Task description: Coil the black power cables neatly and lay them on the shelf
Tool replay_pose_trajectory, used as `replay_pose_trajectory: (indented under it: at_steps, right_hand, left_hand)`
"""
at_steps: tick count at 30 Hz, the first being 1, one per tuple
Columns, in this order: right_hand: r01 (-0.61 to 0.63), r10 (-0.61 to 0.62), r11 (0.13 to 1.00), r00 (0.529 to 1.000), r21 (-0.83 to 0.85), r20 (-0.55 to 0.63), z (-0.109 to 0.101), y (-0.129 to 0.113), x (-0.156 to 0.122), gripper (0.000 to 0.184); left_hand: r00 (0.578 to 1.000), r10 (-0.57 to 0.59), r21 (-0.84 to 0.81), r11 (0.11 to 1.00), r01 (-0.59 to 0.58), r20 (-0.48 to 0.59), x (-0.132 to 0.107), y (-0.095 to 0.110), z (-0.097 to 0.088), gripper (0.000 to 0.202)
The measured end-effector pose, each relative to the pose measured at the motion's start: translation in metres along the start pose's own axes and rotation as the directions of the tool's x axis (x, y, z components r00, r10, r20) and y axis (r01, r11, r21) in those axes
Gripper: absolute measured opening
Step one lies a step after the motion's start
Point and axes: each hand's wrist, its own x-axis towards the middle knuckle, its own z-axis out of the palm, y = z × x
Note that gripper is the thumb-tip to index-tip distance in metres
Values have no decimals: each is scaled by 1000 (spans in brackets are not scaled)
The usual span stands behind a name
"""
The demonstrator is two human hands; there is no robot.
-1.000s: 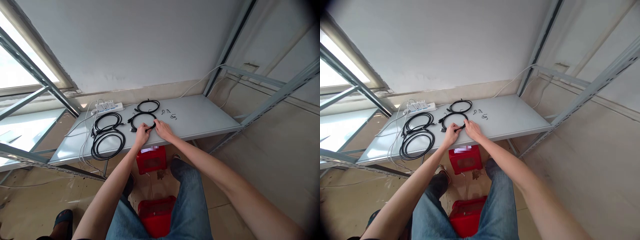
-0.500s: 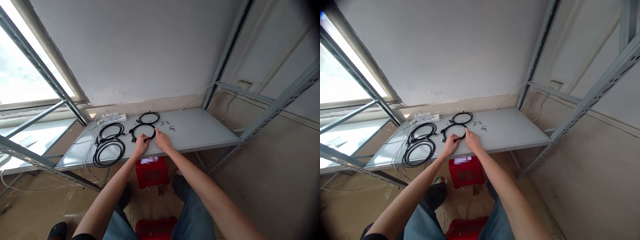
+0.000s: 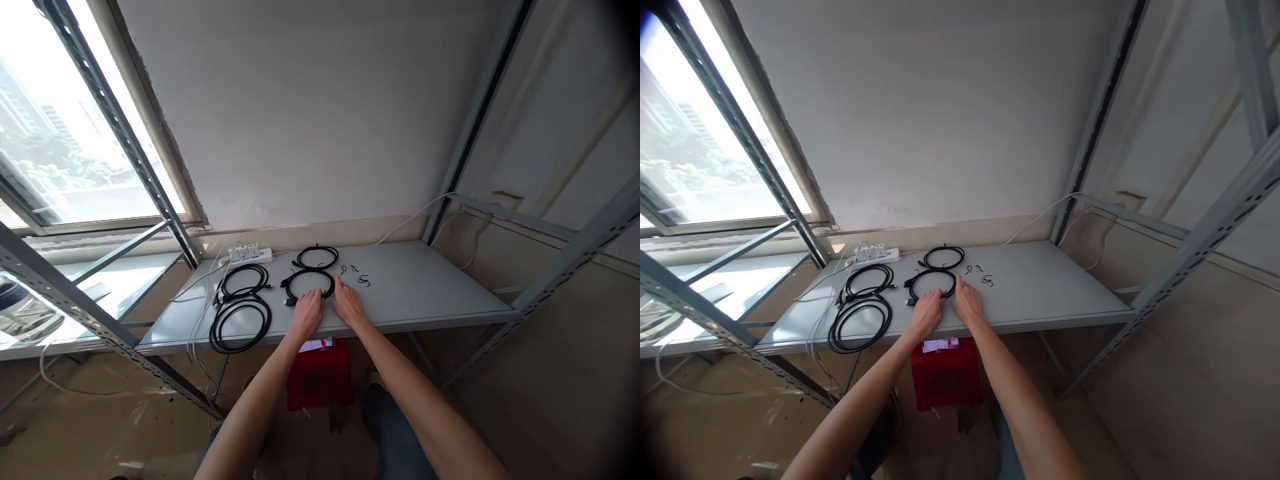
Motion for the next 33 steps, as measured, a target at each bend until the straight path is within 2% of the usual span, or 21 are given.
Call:
replay_pose_trajectory:
  at_steps: [4, 11, 15, 19, 22, 25, 29, 33]
  right_hand:
    - [-30, 30, 1000, 999, -1, 15, 1, 0, 2, 63]
    - [-89, 88, 996, 995, -20, -41, 12, 4, 11, 56]
    - [-96, 96, 995, 995, -20, -16, 16, 6, 14, 57]
    - [-102, 102, 995, 995, -11, -21, 17, 6, 15, 54]
    - [-104, 104, 995, 994, -11, -15, 16, 5, 14, 51]
    - [-107, 107, 994, 994, -6, -1, 13, 4, 13, 48]
    - [-104, 104, 995, 995, -10, 3, 14, 4, 14, 42]
    - [-96, 95, 995, 995, -24, -12, 17, 5, 16, 35]
  left_hand:
    - [993, 4, 86, 996, -14, 119, -3, 9, -5, 26]
    - [976, 28, 169, 983, -65, 217, 3, 3, -3, 49]
    - [977, 35, 159, 985, -70, 211, -3, -2, -13, 51]
    - [991, 37, 133, 990, -55, 132, -3, -9, -37, 52]
    - [996, 74, 135, 988, -80, 46, 14, -20, -52, 52]
    - [989, 145, 145, 979, -143, -1, 44, -32, -55, 52]
    - [972, 229, 181, 955, -233, 41, 87, -41, -38, 50]
    - [960, 269, 182, 943, -278, 70, 125, -42, -17, 50]
